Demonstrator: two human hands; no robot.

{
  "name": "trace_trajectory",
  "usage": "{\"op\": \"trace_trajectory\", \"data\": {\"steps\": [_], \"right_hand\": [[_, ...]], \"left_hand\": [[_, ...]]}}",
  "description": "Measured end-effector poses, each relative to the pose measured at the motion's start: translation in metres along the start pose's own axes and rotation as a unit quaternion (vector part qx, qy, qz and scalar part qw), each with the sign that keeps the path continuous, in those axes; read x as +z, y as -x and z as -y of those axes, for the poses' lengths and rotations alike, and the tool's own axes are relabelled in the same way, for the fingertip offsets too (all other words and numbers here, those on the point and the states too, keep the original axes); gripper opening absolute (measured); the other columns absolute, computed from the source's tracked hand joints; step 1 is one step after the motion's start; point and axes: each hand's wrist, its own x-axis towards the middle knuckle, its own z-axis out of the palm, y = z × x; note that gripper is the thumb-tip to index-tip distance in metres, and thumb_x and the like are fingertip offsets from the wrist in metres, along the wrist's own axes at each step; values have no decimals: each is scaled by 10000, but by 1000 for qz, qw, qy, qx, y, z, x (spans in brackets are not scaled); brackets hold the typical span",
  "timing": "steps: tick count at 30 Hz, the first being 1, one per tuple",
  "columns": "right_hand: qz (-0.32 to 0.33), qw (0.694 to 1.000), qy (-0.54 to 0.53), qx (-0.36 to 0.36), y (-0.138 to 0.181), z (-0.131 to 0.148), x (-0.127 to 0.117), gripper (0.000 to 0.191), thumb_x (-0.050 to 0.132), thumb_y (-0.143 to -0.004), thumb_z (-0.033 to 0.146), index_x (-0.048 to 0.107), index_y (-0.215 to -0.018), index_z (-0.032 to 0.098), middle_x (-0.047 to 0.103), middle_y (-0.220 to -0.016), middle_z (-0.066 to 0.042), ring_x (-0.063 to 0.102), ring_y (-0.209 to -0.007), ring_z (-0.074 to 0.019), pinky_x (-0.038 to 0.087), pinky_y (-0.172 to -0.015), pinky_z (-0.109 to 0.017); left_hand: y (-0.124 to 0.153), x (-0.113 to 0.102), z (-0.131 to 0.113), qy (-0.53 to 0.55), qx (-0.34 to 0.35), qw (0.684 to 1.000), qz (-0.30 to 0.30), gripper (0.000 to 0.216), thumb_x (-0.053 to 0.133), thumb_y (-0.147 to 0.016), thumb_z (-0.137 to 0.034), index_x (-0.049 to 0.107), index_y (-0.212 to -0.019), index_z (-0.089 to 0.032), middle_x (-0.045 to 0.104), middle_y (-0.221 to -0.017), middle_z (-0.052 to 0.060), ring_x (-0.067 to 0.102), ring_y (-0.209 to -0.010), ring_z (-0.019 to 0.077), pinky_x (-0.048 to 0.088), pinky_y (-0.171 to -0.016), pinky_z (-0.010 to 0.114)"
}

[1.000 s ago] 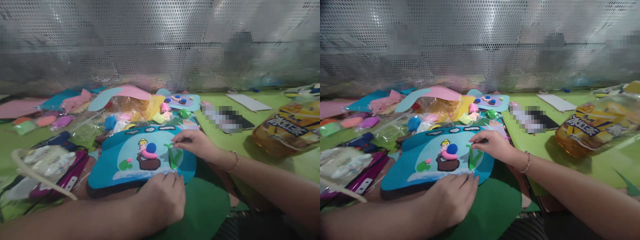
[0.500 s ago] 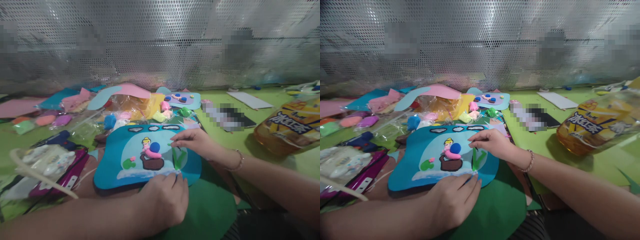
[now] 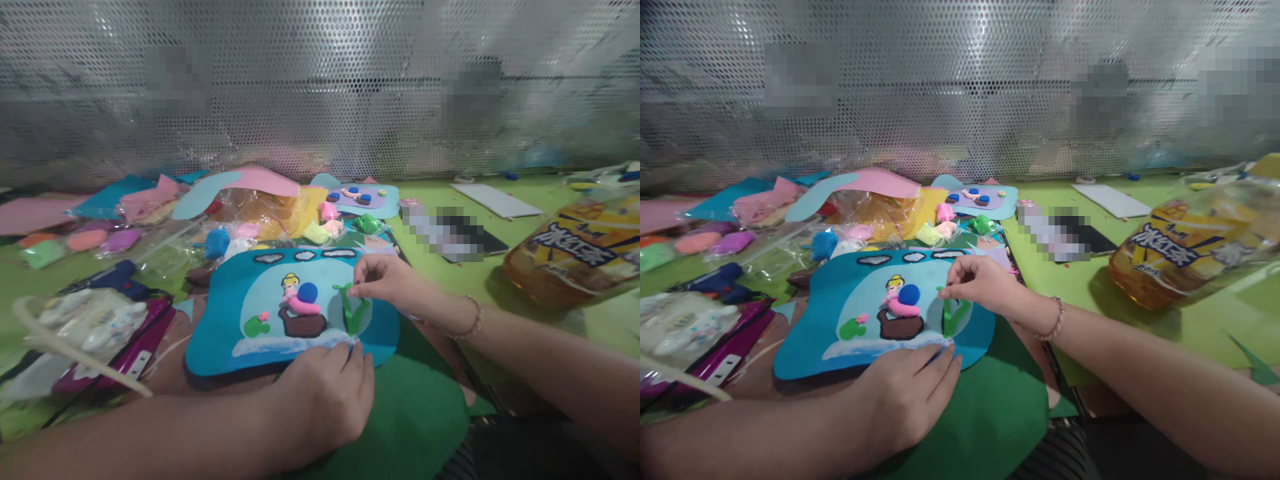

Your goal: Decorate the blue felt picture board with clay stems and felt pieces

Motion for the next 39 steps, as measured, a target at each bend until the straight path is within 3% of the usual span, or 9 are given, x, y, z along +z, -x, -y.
{"op": "trace_trajectory", "data": {"steps": [3,10,15,19,21,29,39], "right_hand": [[12,1000,-15,3,2,1,0,303,820,-529,326,591,-614,146,620,-586,22,557,-532,-79,452,-522,-214],[60,997,-41,20,4,3,-1,238,679,-744,345,699,-844,130,719,-797,-58,641,-706,-109,497,-674,-249],[54,997,-49,10,1,-3,-2,208,744,-677,318,669,-719,128,703,-716,-36,618,-629,-100,484,-624,-240],[11,998,-59,9,1,-5,-3,280,812,-581,286,574,-597,140,632,-570,23,569,-548,-79,434,-549,-208],[4,997,-70,11,2,-3,-3,284,813,-583,279,566,-591,140,630,-574,24,574,-562,-80,428,-555,-204],[70,992,-91,61,5,2,-1,264,700,-719,379,709,-804,129,711,-796,-65,640,-745,-119,464,-662,-228],[29,997,-69,28,3,-3,-4,229,783,-624,262,592,-624,136,622,-591,17,546,-564,-71,408,-562,-201]], "left_hand": [[-1,0,0,1,-3,1000,-2,247,461,-828,-77,609,-1017,-17,669,-941,203,653,-742,268,494,-470,339],[0,0,-1,4,-10,1000,1,257,448,-828,-82,617,-1014,-25,669,-960,202,653,-771,272,503,-492,340],[1,-4,-12,12,-50,999,18,255,453,-852,-143,610,-1035,-59,652,-1029,223,646,-887,308,516,-582,360],[3,-9,-21,45,-96,993,53,503,447,-873,-490,584,-1090,-57,616,-1100,257,607,-999,349,509,-710,392],[3,-10,-22,45,-90,993,61,594,436,-849,-568,568,-1109,-51,603,-1119,268,595,-1026,358,489,-770,400],[3,-7,-20,11,-48,996,76,528,392,-904,-476,531,-1134,-23,603,-1109,275,603,-1015,361,451,-807,410],[5,-4,-19,7,-29,997,65,544,367,-905,-477,527,-1148,-16,593,-1118,286,600,-1000,371,448,-783,415]]}}
